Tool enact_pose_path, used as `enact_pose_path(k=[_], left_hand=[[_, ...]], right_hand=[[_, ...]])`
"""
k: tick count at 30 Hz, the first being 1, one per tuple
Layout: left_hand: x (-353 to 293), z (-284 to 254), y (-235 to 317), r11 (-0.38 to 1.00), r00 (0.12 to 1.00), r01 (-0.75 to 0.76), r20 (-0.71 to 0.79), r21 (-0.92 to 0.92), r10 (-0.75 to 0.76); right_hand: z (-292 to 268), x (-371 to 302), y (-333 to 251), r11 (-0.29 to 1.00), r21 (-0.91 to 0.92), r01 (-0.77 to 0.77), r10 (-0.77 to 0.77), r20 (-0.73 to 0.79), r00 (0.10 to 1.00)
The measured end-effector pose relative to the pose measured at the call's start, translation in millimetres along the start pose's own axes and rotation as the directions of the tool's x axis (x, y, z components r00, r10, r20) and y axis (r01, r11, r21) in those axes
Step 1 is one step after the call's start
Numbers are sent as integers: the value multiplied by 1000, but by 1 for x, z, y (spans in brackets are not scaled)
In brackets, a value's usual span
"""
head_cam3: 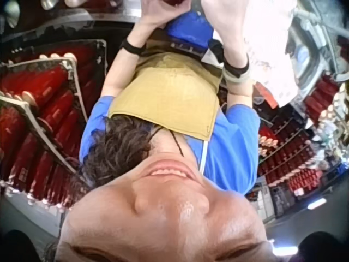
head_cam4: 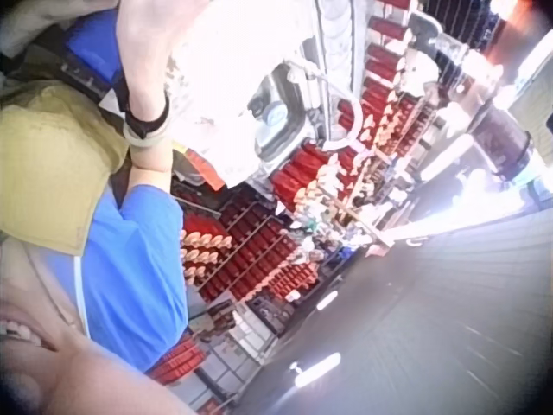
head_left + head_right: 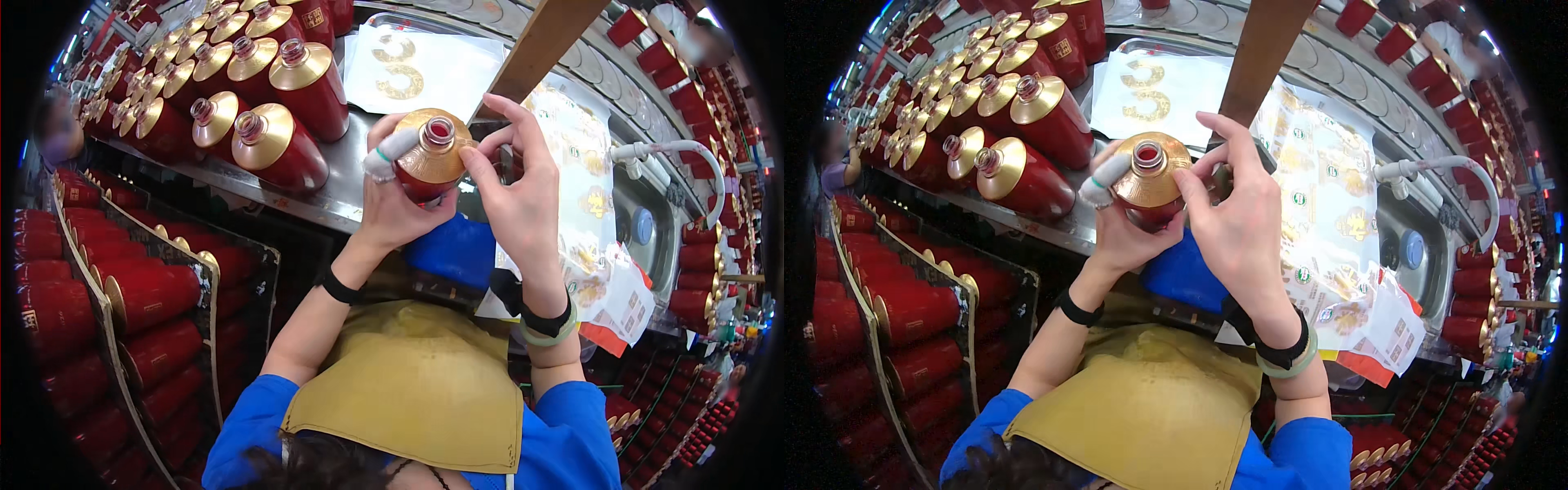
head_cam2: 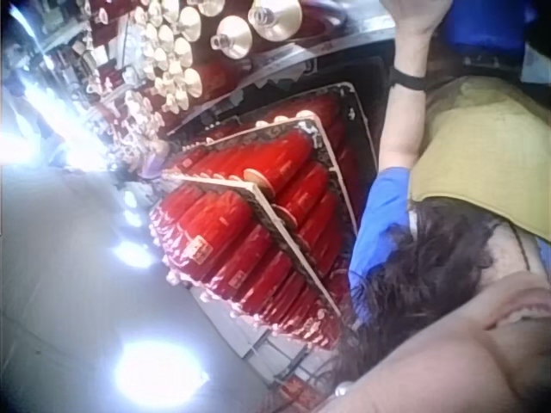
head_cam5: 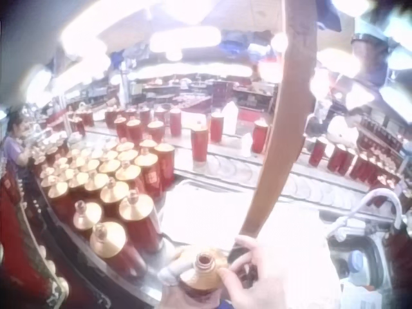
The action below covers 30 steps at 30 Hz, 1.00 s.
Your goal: Applying decorative labels and seals to red alcohol bottles on an assembly line.
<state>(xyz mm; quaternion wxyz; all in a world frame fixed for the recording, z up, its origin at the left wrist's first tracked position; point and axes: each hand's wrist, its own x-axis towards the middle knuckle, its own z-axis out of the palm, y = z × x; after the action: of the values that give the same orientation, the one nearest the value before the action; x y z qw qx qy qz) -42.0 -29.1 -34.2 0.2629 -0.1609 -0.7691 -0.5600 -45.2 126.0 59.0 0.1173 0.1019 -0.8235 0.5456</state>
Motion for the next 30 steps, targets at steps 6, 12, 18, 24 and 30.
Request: enact_pose_path(k=[6,12,18,24,30], left_hand=[[-1,-15,4,999,998,14,69,-29,-12],[-9,-8,8,994,991,-28,-125,108,41],[-12,-17,4,996,995,-78,54,-52,81],[-10,-18,6,997,996,-22,90,-76,29],[-10,-16,6,997,997,-48,61,-62,52]], right_hand=[[-7,-6,5,994,-105,-42,35,-65,997],[19,-23,-5,997,-73,-2,2,-8,1000],[30,-30,-5,999,-21,-47,46,-12,999],[35,-30,1,998,29,-51,52,-31,998],[32,-30,1,999,40,-32,32,-4,999]])
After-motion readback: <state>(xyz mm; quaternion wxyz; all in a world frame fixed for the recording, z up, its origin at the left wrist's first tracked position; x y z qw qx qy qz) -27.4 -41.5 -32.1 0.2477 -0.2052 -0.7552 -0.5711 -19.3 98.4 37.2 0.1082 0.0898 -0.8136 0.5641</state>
